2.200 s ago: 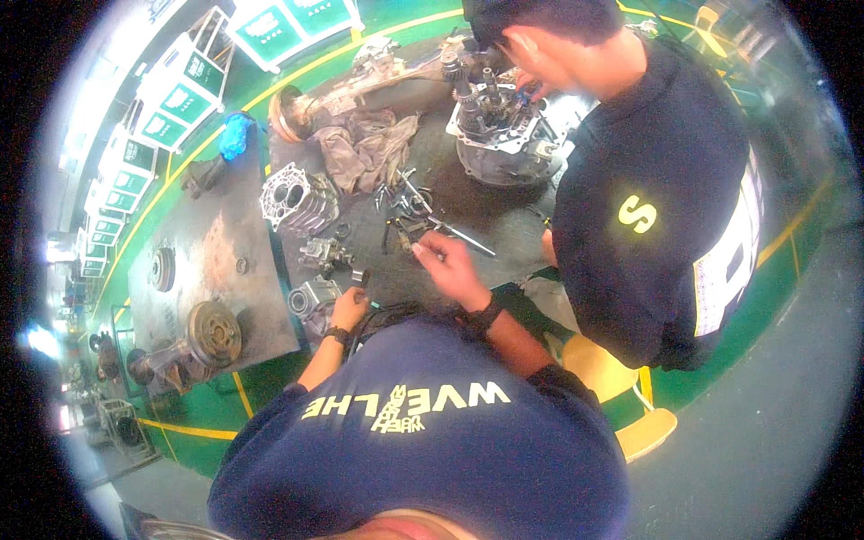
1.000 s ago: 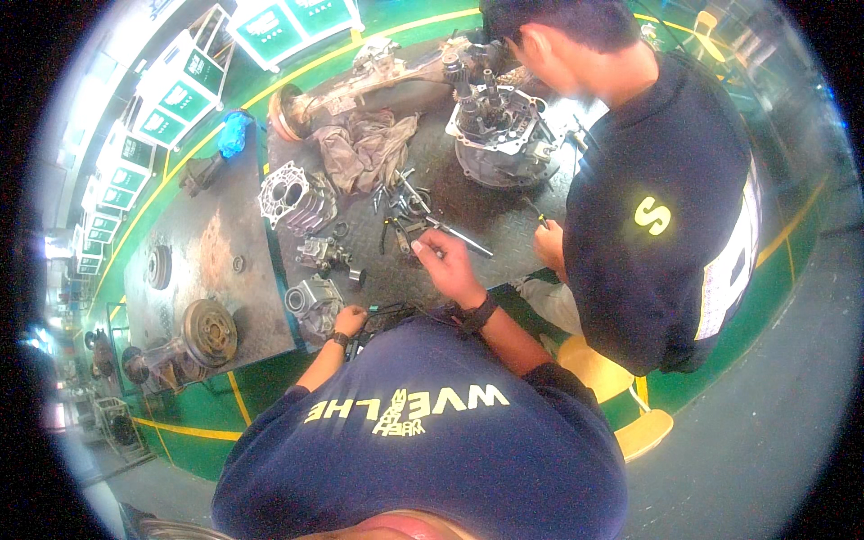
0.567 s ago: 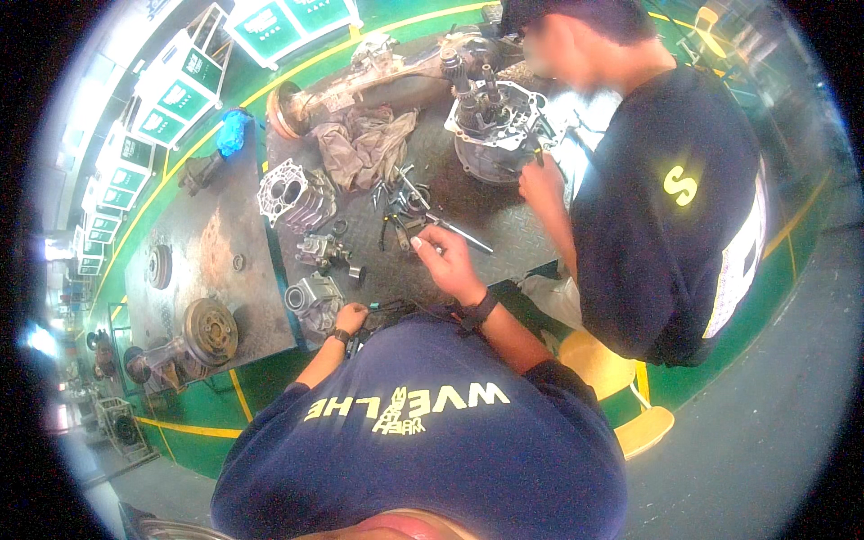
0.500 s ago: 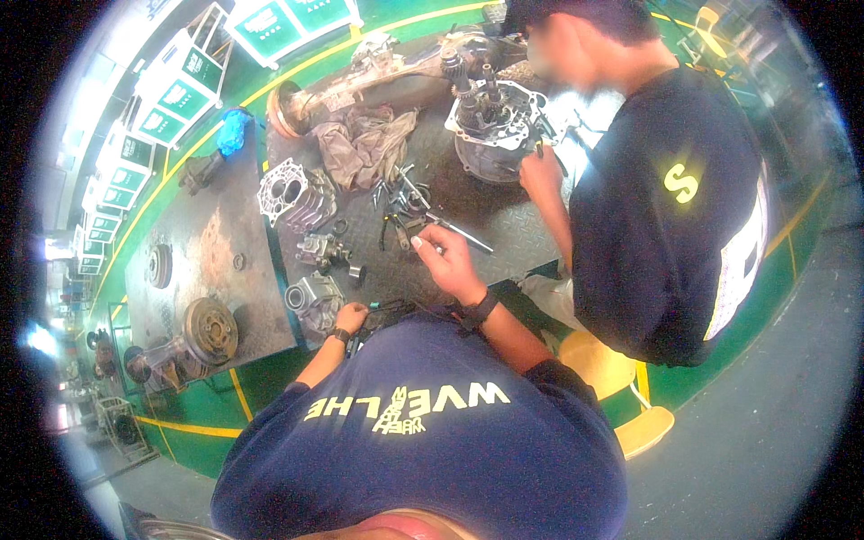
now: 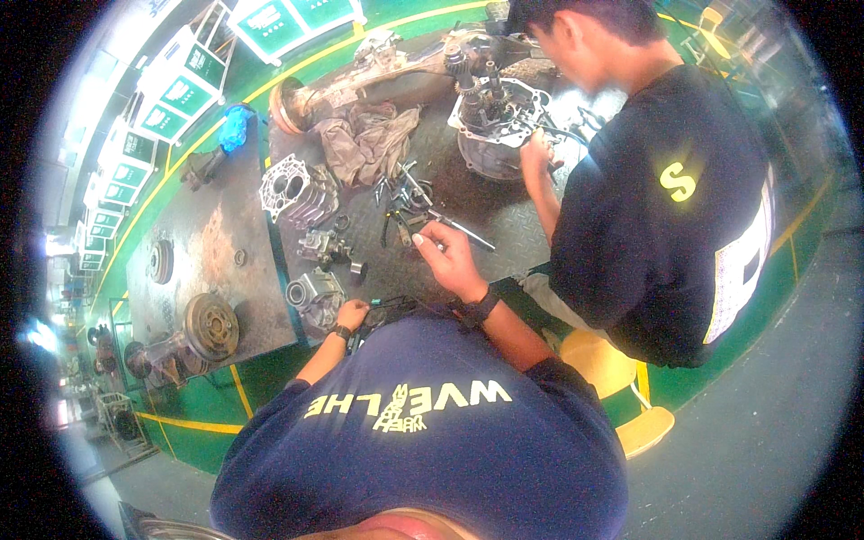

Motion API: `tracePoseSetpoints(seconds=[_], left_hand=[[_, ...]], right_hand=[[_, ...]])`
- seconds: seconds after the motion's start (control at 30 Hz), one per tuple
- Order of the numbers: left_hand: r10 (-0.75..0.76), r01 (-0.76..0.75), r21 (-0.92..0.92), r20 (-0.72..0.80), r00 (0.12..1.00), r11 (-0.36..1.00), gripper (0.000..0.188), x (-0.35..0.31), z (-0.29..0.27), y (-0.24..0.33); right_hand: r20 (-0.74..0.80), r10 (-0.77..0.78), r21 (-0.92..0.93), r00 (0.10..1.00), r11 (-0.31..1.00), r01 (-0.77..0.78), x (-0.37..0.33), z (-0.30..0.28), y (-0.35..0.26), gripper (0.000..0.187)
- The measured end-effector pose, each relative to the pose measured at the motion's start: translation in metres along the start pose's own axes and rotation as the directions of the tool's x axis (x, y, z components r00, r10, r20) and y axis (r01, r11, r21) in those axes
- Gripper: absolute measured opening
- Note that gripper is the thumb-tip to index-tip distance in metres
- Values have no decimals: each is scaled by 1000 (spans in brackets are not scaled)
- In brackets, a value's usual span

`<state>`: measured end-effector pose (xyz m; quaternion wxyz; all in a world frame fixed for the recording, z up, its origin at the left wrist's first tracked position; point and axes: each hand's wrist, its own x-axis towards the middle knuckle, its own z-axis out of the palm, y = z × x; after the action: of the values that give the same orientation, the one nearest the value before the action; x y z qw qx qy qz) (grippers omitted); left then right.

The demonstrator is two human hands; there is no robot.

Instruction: The person works with a partner to disassemble a gear assembly from a metal housing on a workbench, using a screwdriver and pliers to manipulate internal components.

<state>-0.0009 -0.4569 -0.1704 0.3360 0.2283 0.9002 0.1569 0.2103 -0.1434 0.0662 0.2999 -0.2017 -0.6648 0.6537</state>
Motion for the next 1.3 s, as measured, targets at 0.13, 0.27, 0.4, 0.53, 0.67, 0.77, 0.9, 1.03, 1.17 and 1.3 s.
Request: tracePoseSetpoints(seconds=[0.13,0.27,0.4,0.53,0.67,0.77,0.9,1.03,1.17,1.3], left_hand=[[32,-32,26,-12,999,999,30,2,1,-6],[54,-54,7,-14,998,999,30,3,3,-8],[60,-60,-5,-13,998,998,30,4,3,-10],[56,-56,16,-10,998,998,30,3,2,-6],[68,-68,18,-4,998,998,30,3,1,-5],[75,-75,35,-13,997,997,30,4,1,-7],[78,-78,45,-15,997,996,29,3,1,-6],[77,-77,38,-4,997,996,30,2,0,-3],[67,-67,32,-8,998,997,29,1,0,-4],[53,-54,39,14,998,998,29,2,2,-6]], right_hand=[[8,6,-17,1000,1000,-6,0,1,1,23],[0,-16,-14,1000,1000,17,0,2,1,22],[17,-12,39,1000,999,11,0,3,-5,21],[14,-23,26,1000,999,23,0,3,-3,20],[15,-20,10,1000,1000,20,0,2,0,19],[8,-32,10,999,999,32,1,4,0,18],[14,-38,11,999,999,38,1,3,1,17],[7,-46,10,999,999,46,1,4,3,19],[4,-46,5,999,999,46,2,4,1,22],[1,-51,-9,999,999,51,2,3,1,22]])
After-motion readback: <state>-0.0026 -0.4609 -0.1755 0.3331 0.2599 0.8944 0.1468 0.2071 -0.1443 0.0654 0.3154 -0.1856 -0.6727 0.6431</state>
